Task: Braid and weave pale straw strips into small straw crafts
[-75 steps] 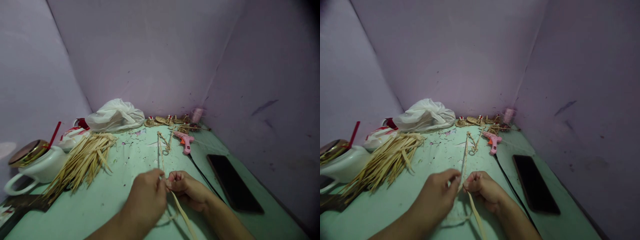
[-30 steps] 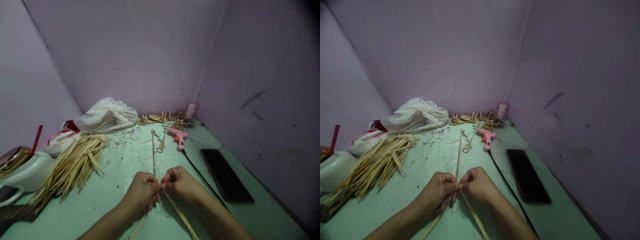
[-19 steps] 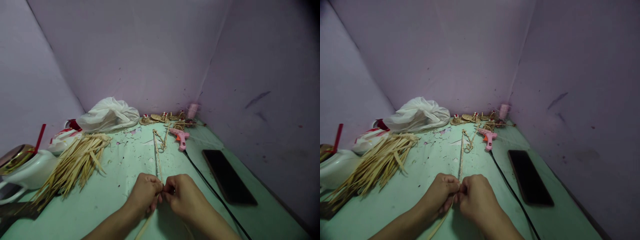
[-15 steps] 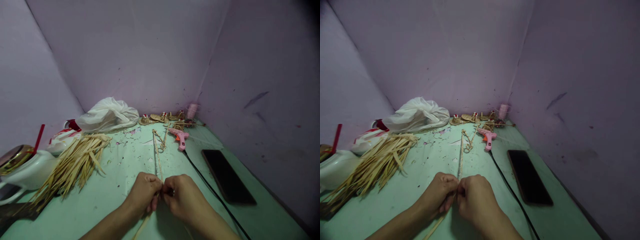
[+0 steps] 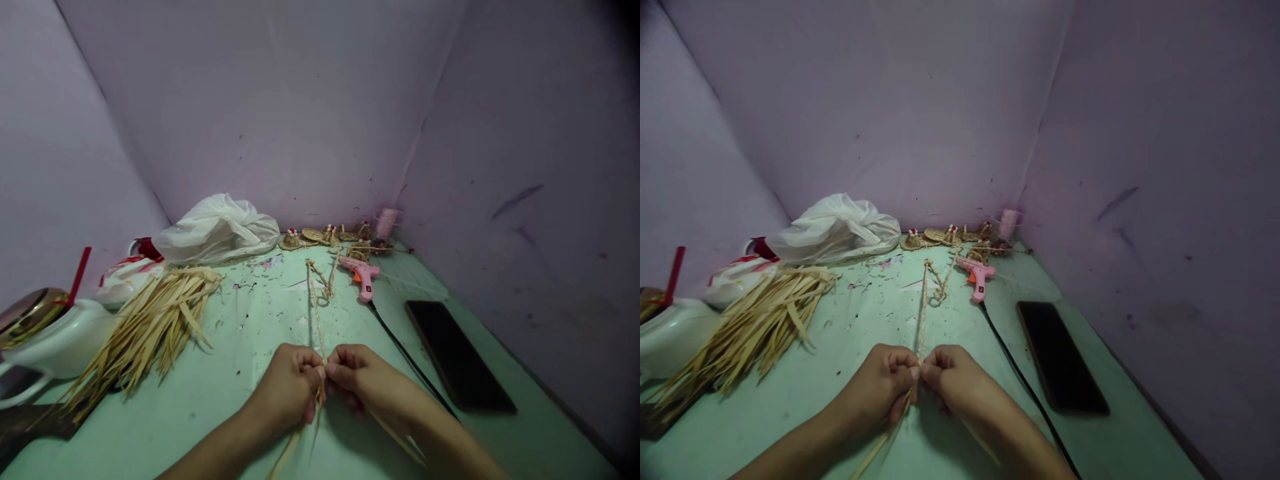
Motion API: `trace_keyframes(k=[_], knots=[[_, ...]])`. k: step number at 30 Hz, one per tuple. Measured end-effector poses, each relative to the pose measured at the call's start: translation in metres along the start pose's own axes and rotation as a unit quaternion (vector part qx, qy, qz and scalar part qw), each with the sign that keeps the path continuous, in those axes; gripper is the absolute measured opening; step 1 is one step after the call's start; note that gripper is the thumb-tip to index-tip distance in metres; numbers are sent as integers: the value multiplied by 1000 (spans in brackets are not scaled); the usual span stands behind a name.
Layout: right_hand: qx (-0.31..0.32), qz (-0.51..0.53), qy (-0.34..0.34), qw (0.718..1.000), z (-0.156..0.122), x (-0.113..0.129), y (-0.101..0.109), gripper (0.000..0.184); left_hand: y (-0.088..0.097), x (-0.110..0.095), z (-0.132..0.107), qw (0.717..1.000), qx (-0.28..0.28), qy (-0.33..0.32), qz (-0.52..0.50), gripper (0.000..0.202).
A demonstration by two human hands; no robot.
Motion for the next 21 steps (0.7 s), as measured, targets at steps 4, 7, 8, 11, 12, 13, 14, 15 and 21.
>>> trace_keyframes(k=[4, 7, 8, 11, 12, 13, 14, 15, 21], knots=[[-59, -53, 30, 996, 3, 0, 14, 10, 1, 2, 0, 1000, 7, 7, 30, 15], [-75, -43, 39, 995, 3, 1, 18, 8, 0, -1, -1, 999, 29, 19, 41, 12], [-74, -38, 43, 996, 2, 3, 18, 8, 0, -1, -1, 998, 31, 31, 44, 12], [-67, -23, 39, 997, 1, 4, 17, 8, 3, -5, -2, 995, 36, 63, 65, 16], [-64, -20, 37, 997, 1, 4, 16, 8, 4, -7, -2, 994, 35, 66, 75, 17], [-60, -19, 37, 997, 1, 5, 16, 8, 6, -8, -2, 994, 30, 67, 85, 17], [-55, -19, 39, 998, 1, 5, 16, 8, 8, -10, -2, 993, 20, 69, 96, 17], [-49, -23, 43, 998, 1, 4, 15, 8, 11, -10, -2, 992, 7, 72, 105, 15], [-64, -107, 69, 990, 4, 2, 14, 8, 14, -9, -4, 992, -10, 96, 84, 14]])
Point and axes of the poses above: each hand's wrist, its own z-axis towards the middle knuckle, its own y-axis out of the back of the hand, x = y × z, the point moved 6 cm from there along z, towards the middle knuckle, and after that the axes turned 13 degrees about x, right-handed, at the moved point
